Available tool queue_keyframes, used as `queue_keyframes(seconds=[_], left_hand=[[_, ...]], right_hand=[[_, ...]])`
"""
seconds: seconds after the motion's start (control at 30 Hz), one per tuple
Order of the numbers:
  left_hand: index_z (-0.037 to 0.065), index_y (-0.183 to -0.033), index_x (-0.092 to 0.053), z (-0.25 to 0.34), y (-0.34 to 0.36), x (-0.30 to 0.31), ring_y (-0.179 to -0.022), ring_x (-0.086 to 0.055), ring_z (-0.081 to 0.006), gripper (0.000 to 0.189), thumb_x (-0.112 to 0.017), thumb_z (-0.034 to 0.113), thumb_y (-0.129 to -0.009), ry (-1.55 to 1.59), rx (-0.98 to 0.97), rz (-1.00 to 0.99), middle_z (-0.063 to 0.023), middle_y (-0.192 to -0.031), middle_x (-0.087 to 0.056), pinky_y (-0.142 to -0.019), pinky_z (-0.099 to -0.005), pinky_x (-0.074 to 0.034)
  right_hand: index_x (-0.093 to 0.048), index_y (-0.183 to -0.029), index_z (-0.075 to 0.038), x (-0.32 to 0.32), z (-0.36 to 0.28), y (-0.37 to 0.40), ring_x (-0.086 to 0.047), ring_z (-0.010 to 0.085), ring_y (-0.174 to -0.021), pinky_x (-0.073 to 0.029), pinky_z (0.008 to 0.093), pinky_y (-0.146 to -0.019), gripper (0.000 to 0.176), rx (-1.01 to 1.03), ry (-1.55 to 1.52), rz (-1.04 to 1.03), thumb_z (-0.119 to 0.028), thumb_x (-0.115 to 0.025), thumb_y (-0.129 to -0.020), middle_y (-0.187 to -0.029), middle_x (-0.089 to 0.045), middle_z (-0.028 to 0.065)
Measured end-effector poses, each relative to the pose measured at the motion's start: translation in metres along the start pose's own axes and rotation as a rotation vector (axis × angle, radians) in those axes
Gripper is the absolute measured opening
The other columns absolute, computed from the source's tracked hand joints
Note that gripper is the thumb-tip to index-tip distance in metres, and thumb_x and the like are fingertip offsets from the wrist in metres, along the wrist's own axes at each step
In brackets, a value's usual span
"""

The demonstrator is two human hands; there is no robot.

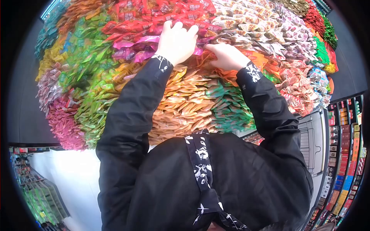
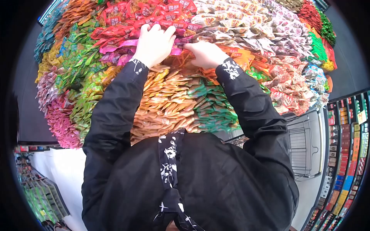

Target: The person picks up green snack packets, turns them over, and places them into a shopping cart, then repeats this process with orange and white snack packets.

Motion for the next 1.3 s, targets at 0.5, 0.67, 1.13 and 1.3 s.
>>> queue_keyframes(seconds=[0.5,0.67,1.13,1.3], left_hand=[[0.001,-0.109,-0.054,0.041,0.076,-0.004,-0.103,-0.054,-0.0273,0.032,-0.051,0.011,-0.079,0.396,-0.128,-0.058,-0.0131,-0.109,-0.058,-0.091,-0.0383,-0.043],[0.002,-0.114,-0.053,0.046,0.073,-0.022,-0.099,-0.057,-0.0260,0.035,-0.049,0.020,-0.084,0.366,-0.115,-0.159,-0.0137,-0.106,-0.061,-0.092,-0.0389,-0.039],[0.011,-0.080,-0.069,0.048,0.056,-0.048,-0.090,-0.058,-0.0206,0.033,-0.045,0.032,-0.089,0.399,-0.110,-0.459,-0.0053,-0.083,-0.063,-0.080,-0.0375,-0.042],[0.005,-0.080,-0.068,0.053,0.062,-0.081,-0.093,-0.061,-0.0280,0.050,-0.035,0.040,-0.093,0.386,-0.035,-0.832,-0.0118,-0.085,-0.067,-0.081,-0.0447,-0.046]], right_hand=[[-0.056,-0.114,-0.006,-0.007,-0.008,0.009,-0.061,0.0334,-0.085,-0.049,0.0388,-0.075,0.044,0.132,-0.095,-0.112,-0.013,-0.067,-0.073,-0.091,-0.064,0.0174],[-0.057,-0.117,-0.011,-0.007,-0.004,0.008,-0.060,0.0317,-0.092,-0.049,0.0395,-0.080,0.047,0.092,-0.044,-0.200,-0.015,-0.066,-0.071,-0.096,-0.064,0.0150],[-0.054,-0.112,-0.007,-0.003,0.009,0.004,-0.060,0.0347,-0.087,-0.048,0.0417,-0.075,0.048,0.049,-0.037,-0.049,-0.030,-0.069,-0.073,-0.089,-0.062,0.0193],[-0.058,-0.107,-0.008,0.003,0.007,0.006,-0.061,0.0336,-0.080,-0.048,0.0402,-0.070,0.045,0.012,0.085,0.079,-0.038,-0.069,-0.075,-0.082,-0.062,0.0187]])
Point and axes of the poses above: each hand's wrist, its own y-axis away from the middle knuckle, its own x-axis out of the back of the hand, z = x × y, the point moved 10 cm from there along -y, towards the middle knuckle
